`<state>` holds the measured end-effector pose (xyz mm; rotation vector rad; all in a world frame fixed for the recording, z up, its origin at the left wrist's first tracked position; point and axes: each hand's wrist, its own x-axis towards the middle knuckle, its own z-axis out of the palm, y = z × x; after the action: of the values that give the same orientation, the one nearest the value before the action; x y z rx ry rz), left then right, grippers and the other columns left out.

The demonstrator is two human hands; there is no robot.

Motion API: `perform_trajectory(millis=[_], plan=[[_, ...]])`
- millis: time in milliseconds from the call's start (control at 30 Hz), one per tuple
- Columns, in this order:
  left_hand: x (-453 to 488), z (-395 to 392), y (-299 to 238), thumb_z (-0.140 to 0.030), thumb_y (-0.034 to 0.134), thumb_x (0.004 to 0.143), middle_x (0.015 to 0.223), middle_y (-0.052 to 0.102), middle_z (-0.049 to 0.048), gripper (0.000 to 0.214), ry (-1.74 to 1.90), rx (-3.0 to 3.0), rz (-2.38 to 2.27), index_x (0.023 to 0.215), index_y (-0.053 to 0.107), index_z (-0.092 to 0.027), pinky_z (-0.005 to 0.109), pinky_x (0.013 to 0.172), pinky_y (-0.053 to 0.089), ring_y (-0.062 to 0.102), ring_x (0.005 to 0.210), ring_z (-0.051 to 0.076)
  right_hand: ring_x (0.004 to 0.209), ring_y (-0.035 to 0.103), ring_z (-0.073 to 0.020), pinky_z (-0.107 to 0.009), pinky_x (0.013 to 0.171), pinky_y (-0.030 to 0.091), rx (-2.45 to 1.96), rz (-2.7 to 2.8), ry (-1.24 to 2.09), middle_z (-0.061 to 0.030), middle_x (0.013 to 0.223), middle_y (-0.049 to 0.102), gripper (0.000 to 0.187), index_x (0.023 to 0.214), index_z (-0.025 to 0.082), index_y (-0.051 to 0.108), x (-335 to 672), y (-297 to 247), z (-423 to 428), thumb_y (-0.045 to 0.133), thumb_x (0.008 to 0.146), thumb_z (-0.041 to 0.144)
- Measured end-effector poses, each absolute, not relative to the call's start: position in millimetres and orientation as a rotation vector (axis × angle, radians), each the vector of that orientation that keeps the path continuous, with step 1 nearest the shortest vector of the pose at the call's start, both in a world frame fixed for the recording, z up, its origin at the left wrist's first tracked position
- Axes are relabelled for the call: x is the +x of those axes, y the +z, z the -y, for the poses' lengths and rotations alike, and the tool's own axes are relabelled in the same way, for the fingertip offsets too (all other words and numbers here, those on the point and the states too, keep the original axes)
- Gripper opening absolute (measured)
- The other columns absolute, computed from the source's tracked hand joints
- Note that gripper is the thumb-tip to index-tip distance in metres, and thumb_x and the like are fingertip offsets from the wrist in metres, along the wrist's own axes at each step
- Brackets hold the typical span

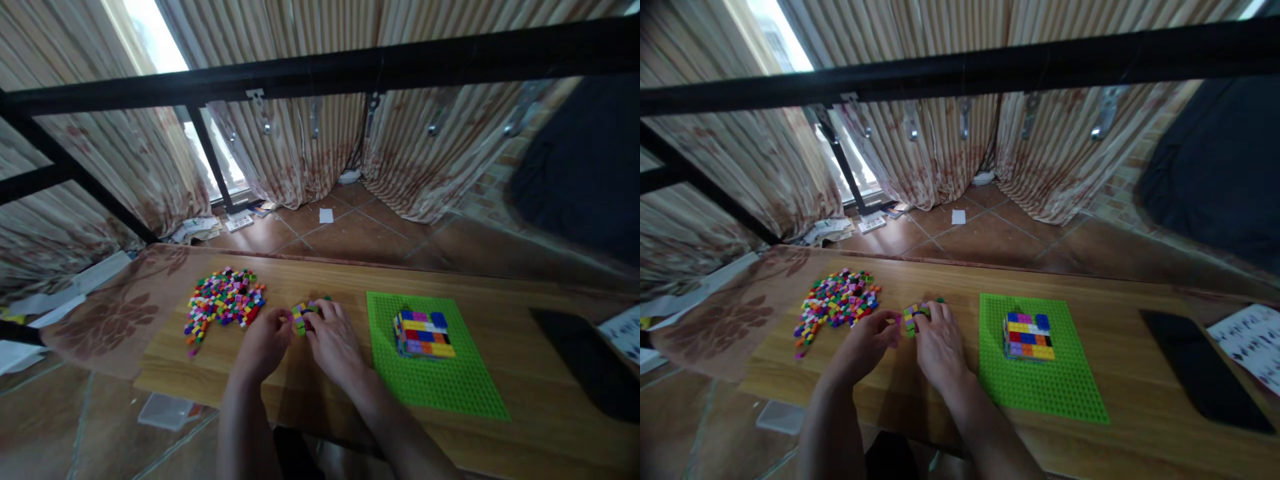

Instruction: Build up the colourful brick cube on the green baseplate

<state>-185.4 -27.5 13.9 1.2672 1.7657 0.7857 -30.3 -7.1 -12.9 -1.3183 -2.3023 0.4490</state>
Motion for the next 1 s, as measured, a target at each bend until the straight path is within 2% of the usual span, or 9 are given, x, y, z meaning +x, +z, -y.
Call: perform_trajectory(millis=[467, 600, 733, 1000], plan=[[-186.9, 23.1, 19.1, -0.042, 0.052, 0.075, 0.064, 0.065, 0.0024, 0.037, 0.753, 1.283, -1.754, 0.097, 0.063, -0.014, 0.027, 0.057, 0.044, 0.06, 0.06, 0.019, 0.117, 0.045, -0.0267, -0.042, 0.1, 0.043, -1.237, 2.279, 0.483, -0.0104, 0.124, 0.056, 0.019, 0.104, 0.019, 0.064, -32.5, -9.3, 5.8, 0.061, 0.086, 0.017], [-185.7, 21.6, 21.7, -0.045, 0.053, 0.075, 0.067, 0.067, 0.004, 0.04, 0.78, 1.306, -1.764, 0.098, 0.063, -0.014, 0.028, 0.059, 0.045, 0.062, 0.063, 0.02, 0.103, 0.055, -0.0219, -0.037, 0.091, 0.048, -1.179, 2.14, 0.617, -0.0093, 0.111, 0.061, 0.02, 0.108, 0.017, 0.06, -25.7, 6.4, 6.6, 0.054, 0.088, 0.013], [-180.3, 18.1, 22.9, -0.045, 0.055, 0.075, 0.071, 0.07, 0.0052, 0.04, 0.78, 1.345, -1.761, 0.099, 0.064, -0.015, 0.028, 0.058, 0.045, 0.065, 0.066, 0.021, 0.086, 0.06, -0.0168, -0.031, 0.08, 0.051, -1.158, 1.938, 0.713, -0.0041, 0.094, 0.064, 0.018, 0.1, 0.019, 0.063, -7.6, 32.0, 7.6, 0.055, 0.086, 0.012], [-149.6, 11.6, 28.5, -0.043, 0.059, 0.075, 0.071, 0.07, 0.0035, 0.04, 0.857, 1.326, -1.63, 0.101, 0.066, -0.014, 0.026, 0.059, 0.046, 0.065, 0.065, 0.019, 0.08, 0.065, -0.0147, -0.031, 0.075, 0.055, -1.212, 1.536, 0.728, -0.0029, 0.096, 0.064, 0.02, 0.099, 0.022, 0.068, 77.8, 57.4, 0.7, 0.062, 0.08, 0.018]])
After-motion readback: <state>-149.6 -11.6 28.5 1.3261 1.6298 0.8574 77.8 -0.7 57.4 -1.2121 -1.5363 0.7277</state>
